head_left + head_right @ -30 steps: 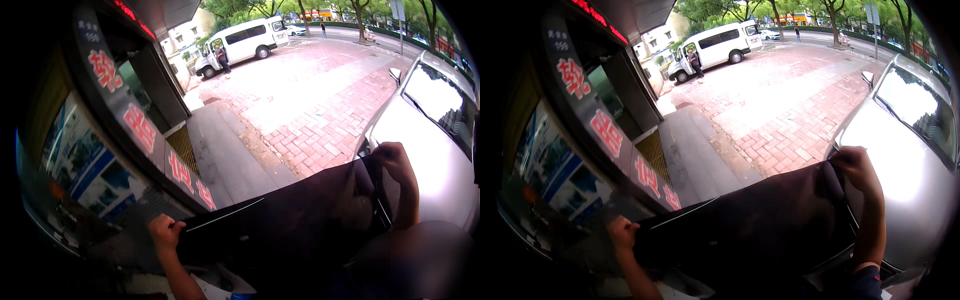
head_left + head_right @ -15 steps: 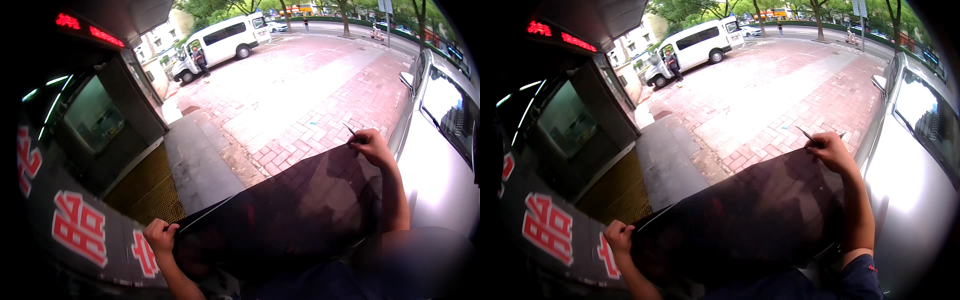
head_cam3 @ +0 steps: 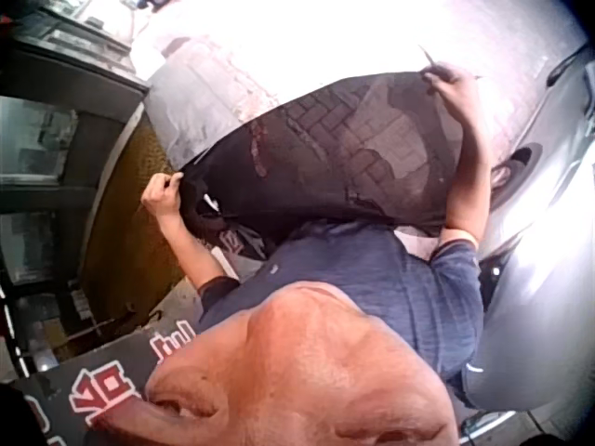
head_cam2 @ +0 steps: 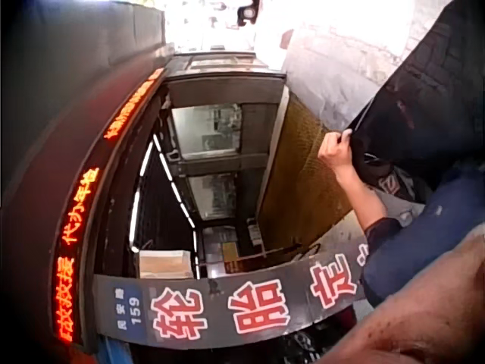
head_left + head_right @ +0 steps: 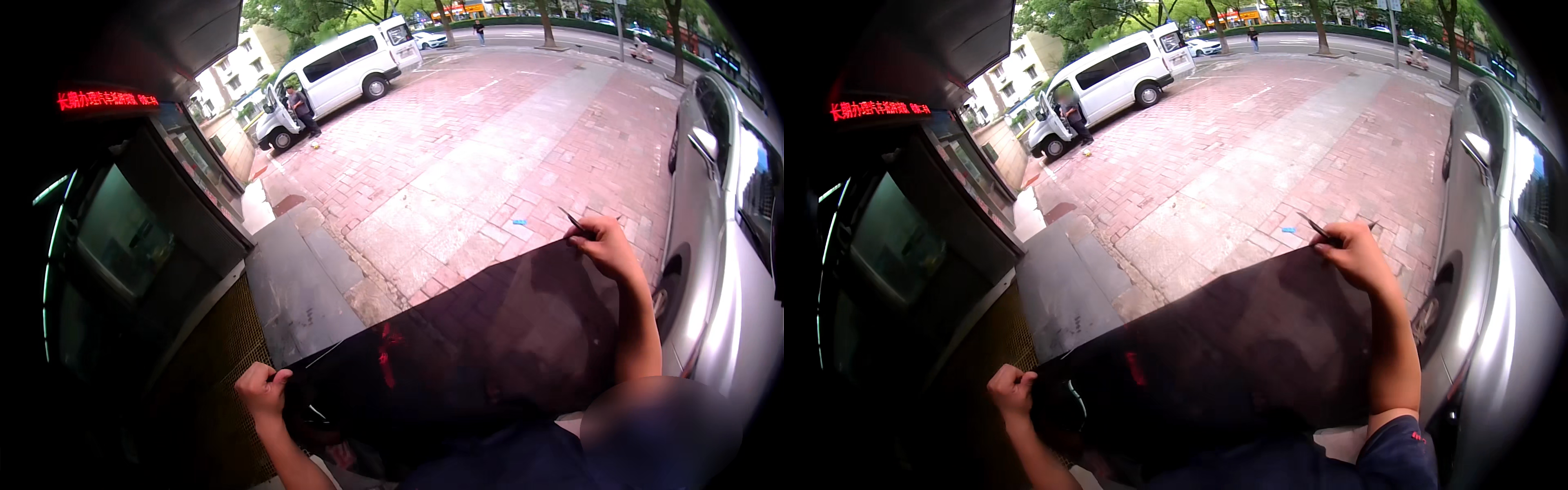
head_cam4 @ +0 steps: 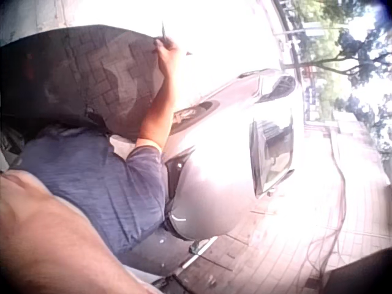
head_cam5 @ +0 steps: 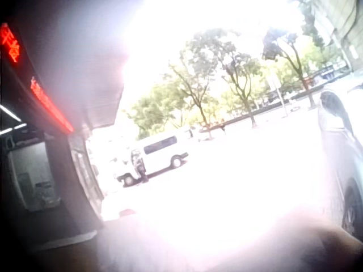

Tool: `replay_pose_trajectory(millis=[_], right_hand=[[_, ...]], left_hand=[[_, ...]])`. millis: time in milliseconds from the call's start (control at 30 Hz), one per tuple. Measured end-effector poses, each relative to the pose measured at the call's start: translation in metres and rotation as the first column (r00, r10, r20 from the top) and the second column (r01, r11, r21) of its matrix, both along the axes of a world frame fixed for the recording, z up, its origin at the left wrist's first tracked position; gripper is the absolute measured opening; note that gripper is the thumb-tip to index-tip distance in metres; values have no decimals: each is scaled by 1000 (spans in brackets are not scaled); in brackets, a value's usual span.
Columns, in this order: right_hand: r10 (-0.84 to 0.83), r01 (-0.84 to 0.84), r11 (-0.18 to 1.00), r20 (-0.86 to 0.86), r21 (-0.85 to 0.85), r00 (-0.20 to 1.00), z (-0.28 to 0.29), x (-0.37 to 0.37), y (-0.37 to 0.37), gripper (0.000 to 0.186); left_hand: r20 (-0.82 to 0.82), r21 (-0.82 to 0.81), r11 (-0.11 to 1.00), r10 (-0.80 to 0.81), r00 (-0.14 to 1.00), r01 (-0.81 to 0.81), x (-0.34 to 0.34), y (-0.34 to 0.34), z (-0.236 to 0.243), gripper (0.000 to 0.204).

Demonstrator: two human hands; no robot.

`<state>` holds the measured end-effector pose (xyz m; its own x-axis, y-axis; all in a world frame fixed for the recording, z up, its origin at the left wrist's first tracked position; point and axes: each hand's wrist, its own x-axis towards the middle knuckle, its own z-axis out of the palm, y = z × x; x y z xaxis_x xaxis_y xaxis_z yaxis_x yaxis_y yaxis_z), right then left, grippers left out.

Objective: The person measures a large sheet of window film on a workbench using a ruler and utility knife, then cuts and peels the film. They carry the cut film outside and place it against the rear window of a white van to check the fit.

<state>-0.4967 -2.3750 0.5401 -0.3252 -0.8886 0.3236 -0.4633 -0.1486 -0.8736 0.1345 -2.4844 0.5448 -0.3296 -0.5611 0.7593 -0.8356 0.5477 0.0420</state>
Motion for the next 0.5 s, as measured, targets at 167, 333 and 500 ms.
replay_pose_trajectory(millis=[167,333,500], right_hand=[[-31,31,999,7,-33,1000,-7,-58,-166,7],[-82,81,996,-73,-22,994,-11,-101,-329,7],[-118,117,993,-88,-14,989,-50,-167,-501,8]], left_hand=[[0,17,1000,9,1000,-9,-57,-153,-6,67],[-26,35,999,24,999,-23,-105,-306,-34,65],[-64,36,999,-21,998,23,-172,-507,-71,63]])
